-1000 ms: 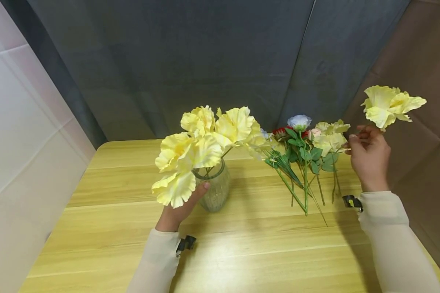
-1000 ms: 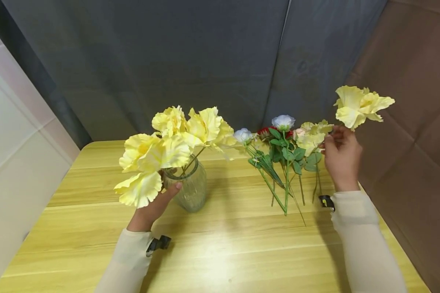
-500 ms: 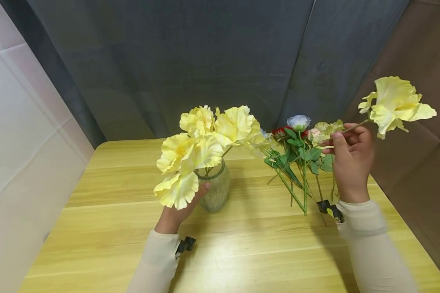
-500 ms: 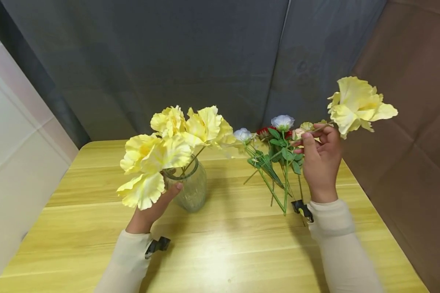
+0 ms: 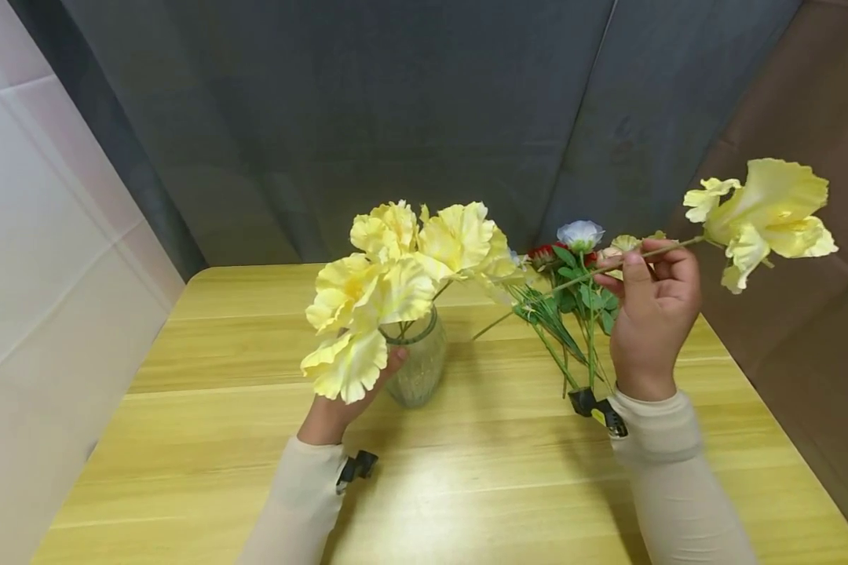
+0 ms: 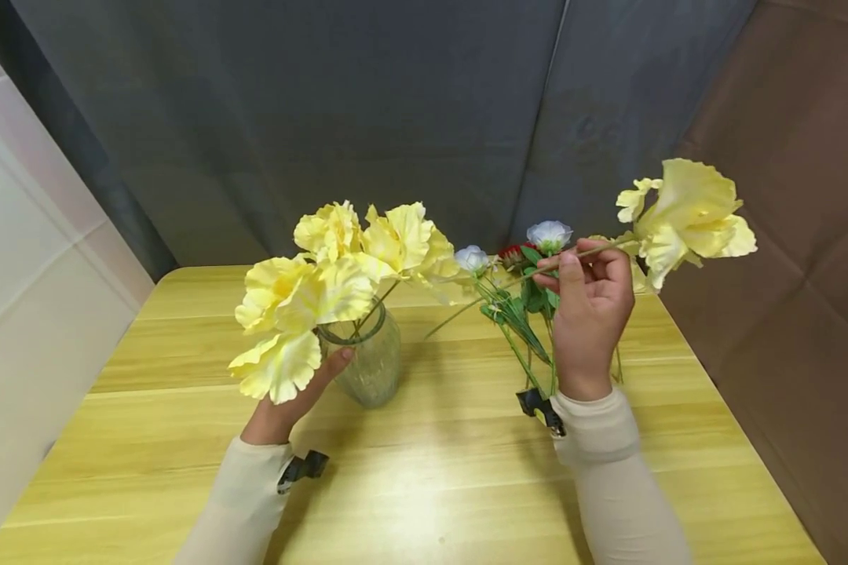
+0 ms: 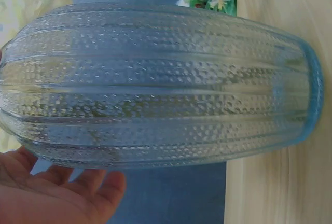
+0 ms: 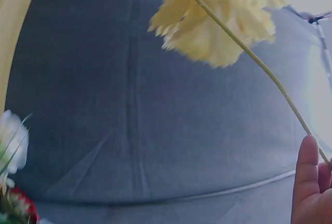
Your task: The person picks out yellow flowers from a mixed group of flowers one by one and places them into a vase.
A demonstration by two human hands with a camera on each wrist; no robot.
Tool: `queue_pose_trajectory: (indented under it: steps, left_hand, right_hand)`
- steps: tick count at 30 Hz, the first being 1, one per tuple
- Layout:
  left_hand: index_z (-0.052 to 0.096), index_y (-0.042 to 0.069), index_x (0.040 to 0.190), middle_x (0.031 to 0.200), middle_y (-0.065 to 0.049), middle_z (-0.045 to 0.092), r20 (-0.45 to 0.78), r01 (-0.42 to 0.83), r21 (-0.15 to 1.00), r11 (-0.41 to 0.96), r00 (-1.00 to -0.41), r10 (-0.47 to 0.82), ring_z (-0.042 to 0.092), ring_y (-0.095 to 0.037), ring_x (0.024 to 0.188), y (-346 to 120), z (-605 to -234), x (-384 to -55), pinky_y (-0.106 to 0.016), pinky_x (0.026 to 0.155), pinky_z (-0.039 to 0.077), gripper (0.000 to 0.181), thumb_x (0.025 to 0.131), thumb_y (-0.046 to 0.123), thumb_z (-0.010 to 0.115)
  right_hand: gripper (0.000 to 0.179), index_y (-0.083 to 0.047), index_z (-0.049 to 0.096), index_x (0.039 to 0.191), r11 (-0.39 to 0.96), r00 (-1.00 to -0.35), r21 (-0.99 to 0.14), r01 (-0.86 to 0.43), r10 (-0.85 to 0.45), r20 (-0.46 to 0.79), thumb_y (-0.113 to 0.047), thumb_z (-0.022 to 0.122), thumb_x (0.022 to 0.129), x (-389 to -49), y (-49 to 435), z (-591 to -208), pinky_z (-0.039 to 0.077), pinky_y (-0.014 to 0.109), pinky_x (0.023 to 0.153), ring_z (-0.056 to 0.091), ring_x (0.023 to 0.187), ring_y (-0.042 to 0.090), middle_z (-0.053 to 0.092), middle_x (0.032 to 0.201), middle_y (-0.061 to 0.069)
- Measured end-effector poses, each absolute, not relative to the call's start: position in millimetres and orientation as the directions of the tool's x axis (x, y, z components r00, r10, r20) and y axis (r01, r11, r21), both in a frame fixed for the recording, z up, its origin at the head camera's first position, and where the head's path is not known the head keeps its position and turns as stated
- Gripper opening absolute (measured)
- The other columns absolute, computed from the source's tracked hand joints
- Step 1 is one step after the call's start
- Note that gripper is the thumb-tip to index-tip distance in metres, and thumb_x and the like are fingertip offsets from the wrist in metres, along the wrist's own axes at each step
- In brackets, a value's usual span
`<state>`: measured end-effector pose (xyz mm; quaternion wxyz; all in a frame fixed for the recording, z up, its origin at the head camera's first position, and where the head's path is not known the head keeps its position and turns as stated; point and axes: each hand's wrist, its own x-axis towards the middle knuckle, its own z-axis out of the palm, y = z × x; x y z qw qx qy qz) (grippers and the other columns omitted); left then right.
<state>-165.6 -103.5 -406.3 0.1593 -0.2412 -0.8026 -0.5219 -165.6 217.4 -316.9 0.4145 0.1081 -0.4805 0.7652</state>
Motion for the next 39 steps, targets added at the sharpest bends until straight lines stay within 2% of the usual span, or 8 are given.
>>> queue_pose_trajectory:
  steps: [4, 11, 15, 22, 32, 36, 37, 39]
  left_hand:
    - [0.035, 0.001, 0.147, 0.14, -0.011, 0.047, 0.504, 0.543, 0.788, 0.289, -0.839, 0.205, 0.041, -0.022, 0.132, -104, -411, -166, -0.043, 0.109, 0.033, 0.073, 0.086, 0.008, 0.075]
    - [0.054, -0.002, 0.126, 0.104, -0.011, 0.062, 0.479, 0.52, 0.8, 0.3, -0.854, 0.203, 0.057, -0.022, 0.104, -103, -410, -171, -0.033, 0.094, 0.045, 0.046, 0.087, 0.01, 0.075]
    - [0.055, -0.002, 0.125, 0.102, -0.009, 0.064, 0.462, 0.508, 0.807, 0.302, -0.861, 0.212, 0.057, -0.022, 0.102, -103, -411, -173, -0.036, 0.093, 0.046, 0.044, 0.088, 0.011, 0.075]
    - [0.064, 0.0, 0.103, 0.087, -0.004, 0.065, 0.488, 0.522, 0.774, 0.358, -0.852, 0.188, 0.06, -0.017, 0.088, -101, -415, -174, -0.035, 0.082, 0.05, 0.023, 0.088, 0.013, 0.075]
    - [0.064, -0.001, 0.106, 0.097, -0.006, 0.068, 0.451, 0.487, 0.816, 0.311, -0.873, 0.183, 0.061, -0.018, 0.095, -95, -416, -172, -0.033, 0.085, 0.051, 0.024, 0.086, 0.008, 0.076]
    - [0.064, -0.005, 0.101, 0.095, 0.007, 0.067, 0.401, 0.433, 0.887, 0.158, -0.894, 0.201, 0.06, -0.007, 0.093, -94, -417, -174, -0.022, 0.084, 0.05, 0.015, 0.088, -0.001, 0.071]
    - [0.064, -0.005, 0.101, 0.093, 0.009, 0.067, 0.372, 0.389, 0.92, 0.036, -0.901, 0.224, 0.06, -0.006, 0.091, -94, -418, -174, -0.02, 0.082, 0.05, 0.009, 0.092, -0.003, 0.065]
    - [0.062, -0.009, 0.109, 0.101, 0.007, 0.067, 0.399, 0.408, 0.913, -0.011, -0.885, 0.242, 0.059, -0.001, 0.097, -95, -422, -174, -0.015, 0.084, 0.048, 0.018, 0.091, -0.01, 0.06]
  right_hand:
    - [0.016, 0.01, 0.053, 0.107, -0.278, -0.617, -0.573, -0.771, 0.548, 0.565, 0.009, 0.06, 0.092, -162, 206, -310, 0.058, 0.035, 0.063, 0.065, 0.075, 0.033, 0.054, 0.09, 0.022]
    - [0.013, 0.012, 0.051, 0.102, -0.347, -0.551, -0.43, -0.834, 0.579, 0.601, 0.013, 0.059, 0.091, -157, 184, -299, 0.057, 0.035, 0.058, 0.061, 0.071, 0.035, 0.05, 0.086, 0.025]
    - [0.013, 0.012, 0.051, 0.101, -0.346, -0.537, -0.412, -0.843, 0.591, 0.602, 0.012, 0.059, 0.091, -158, 175, -297, 0.057, 0.035, 0.058, 0.062, 0.071, 0.034, 0.051, 0.087, 0.024]
    - [0.01, 0.007, 0.053, 0.106, -0.315, -0.614, -0.529, -0.788, 0.472, 0.633, 0.007, 0.056, 0.096, -169, 159, -314, 0.057, 0.035, 0.069, 0.064, 0.079, 0.031, 0.053, 0.095, 0.02]
    - [0.014, 0.003, 0.054, 0.11, -0.156, -0.743, -0.732, -0.663, 0.259, 0.617, -0.006, 0.058, 0.1, -180, 139, -344, 0.055, 0.035, 0.082, 0.064, 0.091, 0.025, 0.06, 0.097, 0.013]
    - [0.022, 0.014, 0.049, 0.112, -0.107, -0.754, -0.749, -0.653, 0.187, 0.63, -0.003, 0.055, 0.101, -186, 129, -353, 0.055, 0.034, 0.082, 0.065, 0.091, 0.021, 0.062, 0.099, 0.013]
    - [0.019, 0.012, 0.05, 0.112, -0.103, -0.76, -0.756, -0.647, 0.167, 0.628, -0.002, 0.055, 0.101, -186, 127, -354, 0.055, 0.034, 0.083, 0.065, 0.092, 0.02, 0.062, 0.099, 0.013]
    - [0.018, 0.01, 0.05, 0.114, -0.094, -0.785, -0.781, -0.617, 0.139, 0.604, -0.002, 0.054, 0.101, -187, 124, -357, 0.054, 0.033, 0.084, 0.065, 0.093, 0.019, 0.062, 0.1, 0.012]
